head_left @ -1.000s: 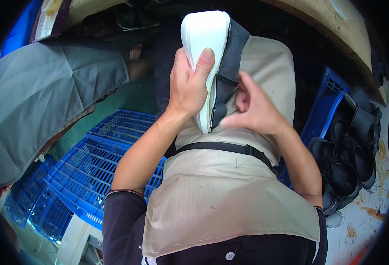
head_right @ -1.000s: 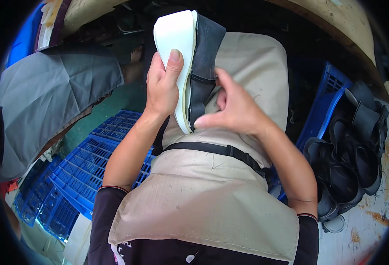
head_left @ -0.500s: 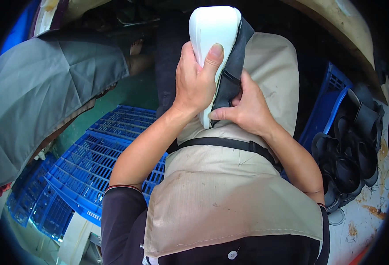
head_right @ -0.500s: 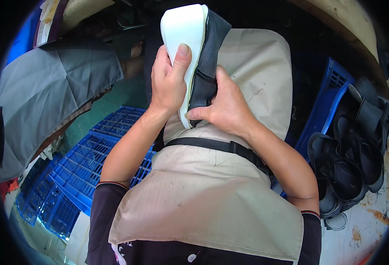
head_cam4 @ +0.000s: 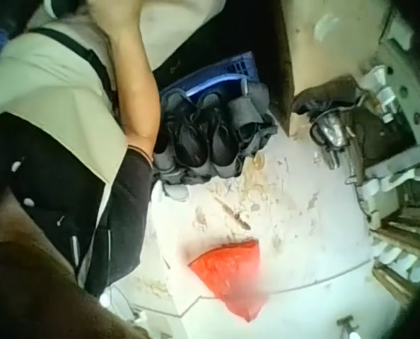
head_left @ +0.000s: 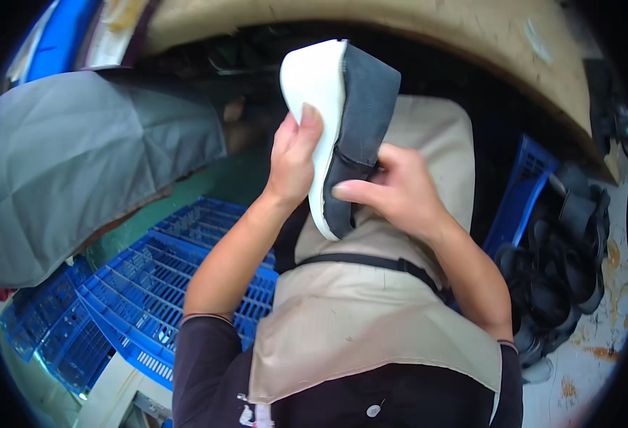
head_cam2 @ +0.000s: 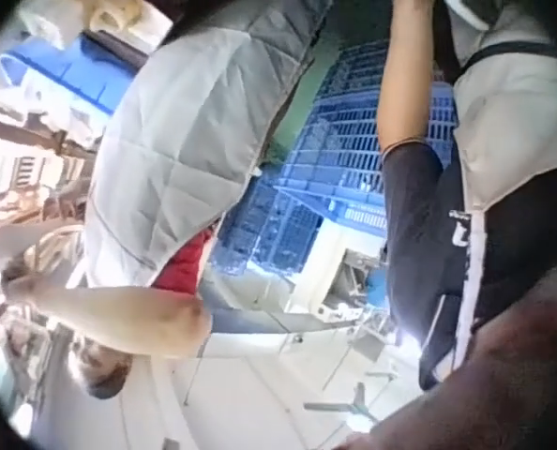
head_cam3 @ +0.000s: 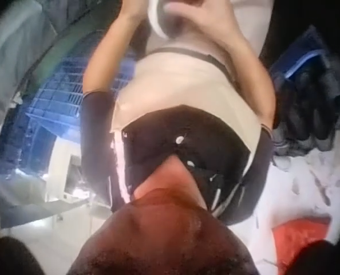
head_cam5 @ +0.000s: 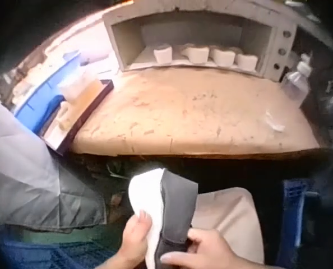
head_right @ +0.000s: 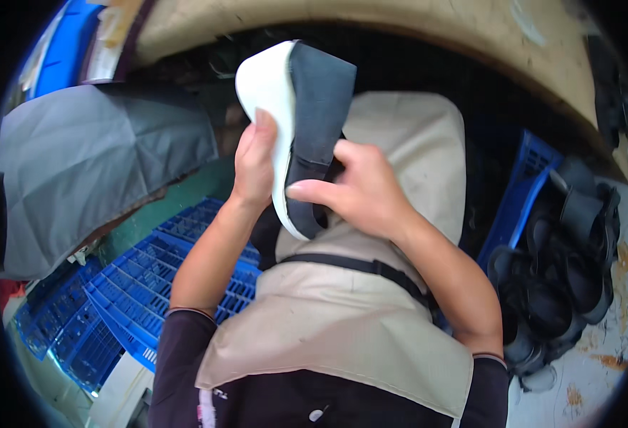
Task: Assembling shoe components by applying adhesive and fitting the upper onto the sole and last.
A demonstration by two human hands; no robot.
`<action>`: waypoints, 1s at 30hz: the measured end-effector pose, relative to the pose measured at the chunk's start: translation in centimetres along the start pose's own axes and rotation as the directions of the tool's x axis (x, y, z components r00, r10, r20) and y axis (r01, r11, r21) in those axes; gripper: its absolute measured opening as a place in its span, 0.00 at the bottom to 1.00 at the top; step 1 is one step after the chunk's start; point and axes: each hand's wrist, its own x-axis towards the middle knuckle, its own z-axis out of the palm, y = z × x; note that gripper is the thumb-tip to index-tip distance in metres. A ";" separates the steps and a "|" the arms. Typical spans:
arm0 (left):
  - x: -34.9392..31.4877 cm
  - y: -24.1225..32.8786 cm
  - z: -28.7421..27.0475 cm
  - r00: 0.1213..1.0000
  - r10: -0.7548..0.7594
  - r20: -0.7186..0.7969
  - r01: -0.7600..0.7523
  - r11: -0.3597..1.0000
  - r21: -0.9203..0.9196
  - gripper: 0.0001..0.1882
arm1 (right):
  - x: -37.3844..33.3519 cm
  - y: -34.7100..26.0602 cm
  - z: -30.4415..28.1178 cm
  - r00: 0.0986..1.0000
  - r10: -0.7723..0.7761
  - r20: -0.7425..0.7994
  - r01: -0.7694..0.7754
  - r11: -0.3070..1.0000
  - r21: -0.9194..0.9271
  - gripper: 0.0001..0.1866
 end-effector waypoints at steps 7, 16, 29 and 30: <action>1.2 4.6 1.8 0.934 0.181 0.308 -0.094 0.957 -0.276 0.32 | 1.6 -6.1 -3.1 0.633 -0.595 -0.494 0.490 0.803 -0.340 0.31; 0.5 6.2 8.5 0.889 0.391 0.239 -0.458 0.756 0.467 0.39 | -0.2 -5.9 -5.5 0.659 -0.703 -0.268 0.357 0.605 -0.712 0.34; -1.5 9.4 6.7 0.897 0.427 0.116 -0.428 0.768 0.476 0.40 | 0.1 -13.7 -27.2 0.244 -0.703 -0.668 0.046 0.696 -0.716 0.54; -1.7 9.9 6.5 0.888 0.437 0.141 -0.444 0.740 0.505 0.40 | 0.4 -14.1 -27.7 0.298 -0.711 -0.637 0.031 0.674 -0.738 0.54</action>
